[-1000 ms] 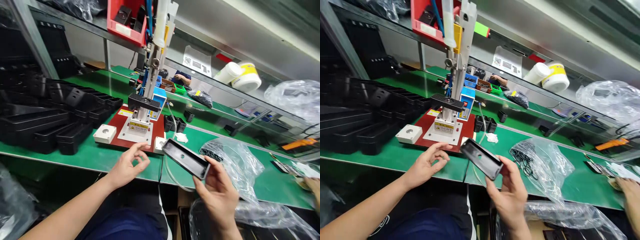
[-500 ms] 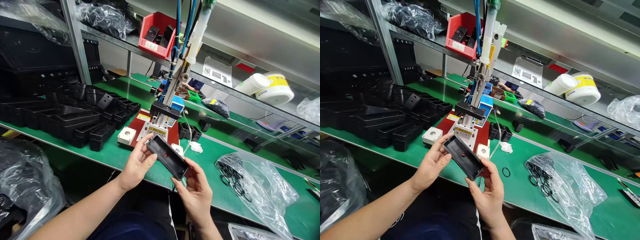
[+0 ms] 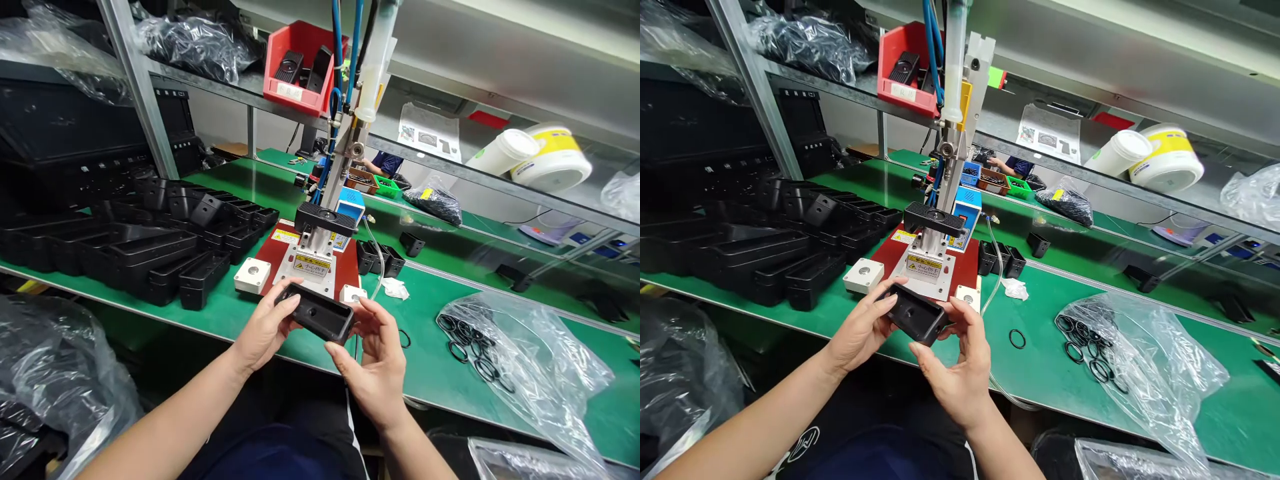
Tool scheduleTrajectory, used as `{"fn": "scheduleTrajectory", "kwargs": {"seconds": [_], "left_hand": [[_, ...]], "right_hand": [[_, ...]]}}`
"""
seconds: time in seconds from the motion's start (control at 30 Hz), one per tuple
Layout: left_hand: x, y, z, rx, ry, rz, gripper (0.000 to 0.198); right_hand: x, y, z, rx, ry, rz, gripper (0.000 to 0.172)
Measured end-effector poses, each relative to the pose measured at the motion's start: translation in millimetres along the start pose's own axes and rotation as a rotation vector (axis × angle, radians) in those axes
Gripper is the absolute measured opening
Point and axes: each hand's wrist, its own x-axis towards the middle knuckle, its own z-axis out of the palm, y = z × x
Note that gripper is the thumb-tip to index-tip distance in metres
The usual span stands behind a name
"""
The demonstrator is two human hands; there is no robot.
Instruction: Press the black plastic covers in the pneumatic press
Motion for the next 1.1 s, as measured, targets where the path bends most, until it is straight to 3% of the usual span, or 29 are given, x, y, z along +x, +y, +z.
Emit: {"fn": "scheduleTrajectory", "kwargs": {"seconds": [0.17,0.37,0.5,0.63,0.73,0.83,0.93,1.03,1.1], "left_hand": [[0,-4,-3.3,-0.001,-0.037,-0.091,0.046],[4,-1,1.7,-0.022,-0.025,-0.013,0.053],[-1,-4,18.7,-0.117,0.021,-0.012,0.054],[-10,-5,23.4,-0.031,-0.096,-0.133,0.054],[-11,0,16.6,0.161,-0.290,-0.118,0.057],[-9,5,11.7,0.310,-0.541,-0.096,0.065],[-8,8,10.0,0.290,-0.621,-0.205,0.079],[-6,15,7.9,0.305,-0.531,-0.269,0.084],[-4,23,8.8,0.363,-0.460,-0.169,0.075]], "right_hand": [[12,2,-3,-0.115,-0.016,-0.039,0.058],[15,8,-5,-0.186,-0.036,-0.135,0.052],[5,4,8,-0.279,-0.012,-0.443,0.044],[6,-2,5,-0.301,-0.063,-0.693,0.037],[19,-5,-12,-0.288,-0.144,-0.544,0.047],[30,-6,-27,-0.205,-0.403,-0.212,0.056],[35,-2,-31,-0.042,-0.566,-0.059,0.056],[40,5,-30,0.019,-0.429,-0.032,0.049],[48,11,-29,-0.023,-0.234,-0.064,0.042]]}}
